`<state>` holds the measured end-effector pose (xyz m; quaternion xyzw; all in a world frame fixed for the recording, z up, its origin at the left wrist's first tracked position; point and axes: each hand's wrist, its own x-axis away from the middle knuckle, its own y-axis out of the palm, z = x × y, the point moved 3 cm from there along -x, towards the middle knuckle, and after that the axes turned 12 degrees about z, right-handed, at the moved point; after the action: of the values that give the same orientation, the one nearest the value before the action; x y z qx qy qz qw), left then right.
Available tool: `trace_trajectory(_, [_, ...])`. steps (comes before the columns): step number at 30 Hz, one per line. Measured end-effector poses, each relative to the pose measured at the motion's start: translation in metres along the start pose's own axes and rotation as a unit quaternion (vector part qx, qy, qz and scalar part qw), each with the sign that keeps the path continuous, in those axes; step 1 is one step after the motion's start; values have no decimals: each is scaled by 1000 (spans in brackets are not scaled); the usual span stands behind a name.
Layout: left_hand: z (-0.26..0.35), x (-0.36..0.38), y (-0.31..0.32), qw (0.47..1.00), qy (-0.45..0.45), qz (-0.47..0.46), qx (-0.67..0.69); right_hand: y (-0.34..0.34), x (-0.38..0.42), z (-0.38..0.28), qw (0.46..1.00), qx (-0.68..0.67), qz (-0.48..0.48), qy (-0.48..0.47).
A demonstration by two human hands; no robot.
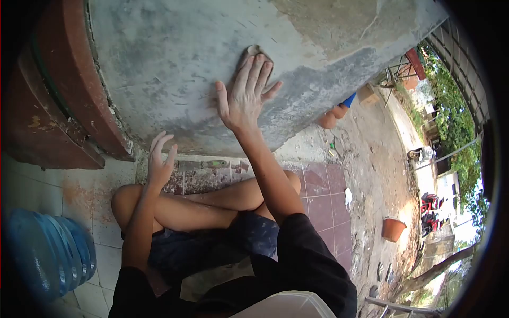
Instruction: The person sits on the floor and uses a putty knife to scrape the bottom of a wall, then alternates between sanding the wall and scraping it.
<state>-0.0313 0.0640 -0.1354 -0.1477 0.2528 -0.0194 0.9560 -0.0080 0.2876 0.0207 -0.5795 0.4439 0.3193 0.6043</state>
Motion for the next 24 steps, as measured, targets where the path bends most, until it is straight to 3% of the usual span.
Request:
trace_trajectory(3, [-4, -8, 10, 1000, 12, 21, -8, 8, 34, 21, 998, 19, 11, -51])
trace_trajectory(6, [-13, -2, 13, 999, 2, 22, -30, 4, 65, 57, 986, 52, -42, -155])
trace_trajectory(12, [-16, 12, 29, 998, 23, -17, -51, -20, -4, 38, 958, 28, -21, -283])
trace_trajectory(17, [-39, 16, 40, 996, 37, -37, -70, -14, -46, -2, 953, -32, 23, -299])
trace_trajectory(24, [-25, 14, 34, 997, 18, -13, -68, -14, 10, 43, 979, -9, -1, -202])
